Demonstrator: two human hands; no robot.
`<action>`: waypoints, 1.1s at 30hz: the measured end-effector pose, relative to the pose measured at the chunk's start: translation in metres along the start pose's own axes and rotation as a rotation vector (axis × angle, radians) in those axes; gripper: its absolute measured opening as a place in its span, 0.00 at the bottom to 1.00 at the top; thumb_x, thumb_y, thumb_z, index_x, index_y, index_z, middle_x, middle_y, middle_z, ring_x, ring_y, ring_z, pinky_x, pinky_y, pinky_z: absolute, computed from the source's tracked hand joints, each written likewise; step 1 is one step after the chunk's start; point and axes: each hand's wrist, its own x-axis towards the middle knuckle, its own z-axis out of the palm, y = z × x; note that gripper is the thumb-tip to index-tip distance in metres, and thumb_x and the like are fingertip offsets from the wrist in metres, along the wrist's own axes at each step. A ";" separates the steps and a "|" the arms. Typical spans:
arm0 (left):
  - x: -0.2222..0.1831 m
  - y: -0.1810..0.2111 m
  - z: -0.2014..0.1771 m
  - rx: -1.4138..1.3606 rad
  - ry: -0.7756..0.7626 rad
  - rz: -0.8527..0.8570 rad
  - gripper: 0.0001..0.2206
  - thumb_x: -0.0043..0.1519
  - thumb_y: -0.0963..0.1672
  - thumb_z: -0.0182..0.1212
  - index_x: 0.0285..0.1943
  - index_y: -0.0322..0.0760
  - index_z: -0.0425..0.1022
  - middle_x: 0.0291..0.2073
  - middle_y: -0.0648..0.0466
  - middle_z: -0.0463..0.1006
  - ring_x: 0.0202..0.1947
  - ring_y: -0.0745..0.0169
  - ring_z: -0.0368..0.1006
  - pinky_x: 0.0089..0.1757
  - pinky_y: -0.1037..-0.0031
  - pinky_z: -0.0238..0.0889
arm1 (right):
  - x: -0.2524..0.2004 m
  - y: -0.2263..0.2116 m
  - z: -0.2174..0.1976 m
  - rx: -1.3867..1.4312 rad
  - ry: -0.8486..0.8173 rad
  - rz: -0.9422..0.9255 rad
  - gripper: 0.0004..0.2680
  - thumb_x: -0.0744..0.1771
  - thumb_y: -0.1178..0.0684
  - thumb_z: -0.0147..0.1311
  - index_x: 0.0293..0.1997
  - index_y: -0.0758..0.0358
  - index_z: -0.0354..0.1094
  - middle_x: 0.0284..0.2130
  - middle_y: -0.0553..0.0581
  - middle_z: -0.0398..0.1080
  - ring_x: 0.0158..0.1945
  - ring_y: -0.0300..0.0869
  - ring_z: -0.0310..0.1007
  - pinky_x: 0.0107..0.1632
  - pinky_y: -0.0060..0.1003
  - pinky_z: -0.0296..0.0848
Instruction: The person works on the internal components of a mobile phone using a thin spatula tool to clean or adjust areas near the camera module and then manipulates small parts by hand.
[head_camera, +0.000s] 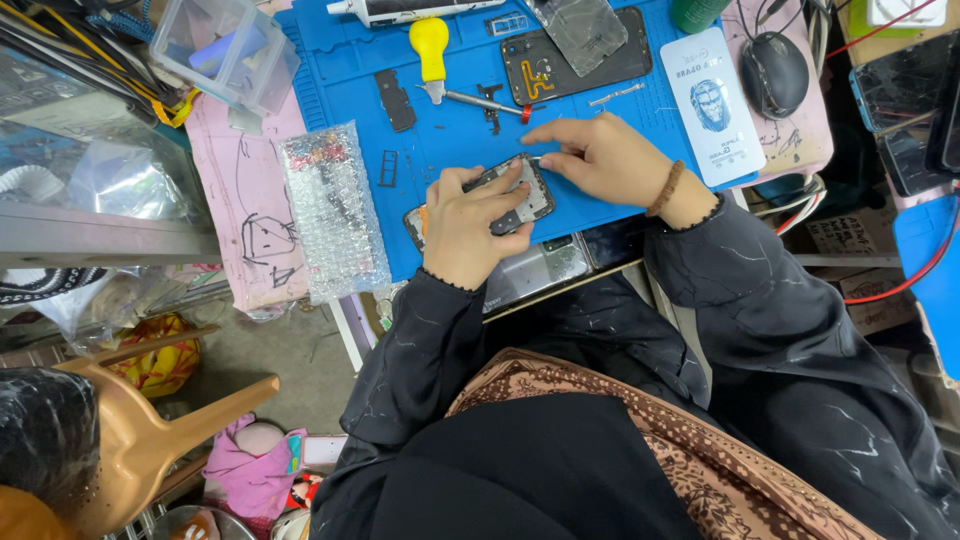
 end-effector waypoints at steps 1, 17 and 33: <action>0.000 0.000 0.000 0.000 0.001 0.007 0.21 0.48 0.48 0.74 0.52 0.47 0.85 0.60 0.65 0.79 0.57 0.51 0.65 0.58 0.61 0.55 | 0.001 0.000 0.002 -0.010 -0.010 0.017 0.11 0.67 0.56 0.58 0.56 0.60 0.75 0.19 0.60 0.70 0.19 0.45 0.66 0.26 0.38 0.63; 0.000 -0.002 0.000 -0.008 0.015 0.019 0.21 0.48 0.48 0.74 0.52 0.46 0.84 0.60 0.65 0.79 0.57 0.51 0.66 0.57 0.61 0.55 | -0.002 -0.004 0.008 -0.444 0.193 -0.379 0.11 0.65 0.63 0.59 0.51 0.61 0.79 0.27 0.58 0.72 0.30 0.53 0.74 0.32 0.45 0.70; -0.001 -0.003 0.001 0.004 0.027 0.025 0.20 0.48 0.48 0.74 0.51 0.46 0.85 0.60 0.65 0.78 0.58 0.50 0.66 0.57 0.60 0.55 | -0.006 -0.012 0.025 0.108 0.154 0.120 0.08 0.68 0.58 0.58 0.52 0.62 0.77 0.20 0.56 0.70 0.22 0.33 0.61 0.26 0.33 0.62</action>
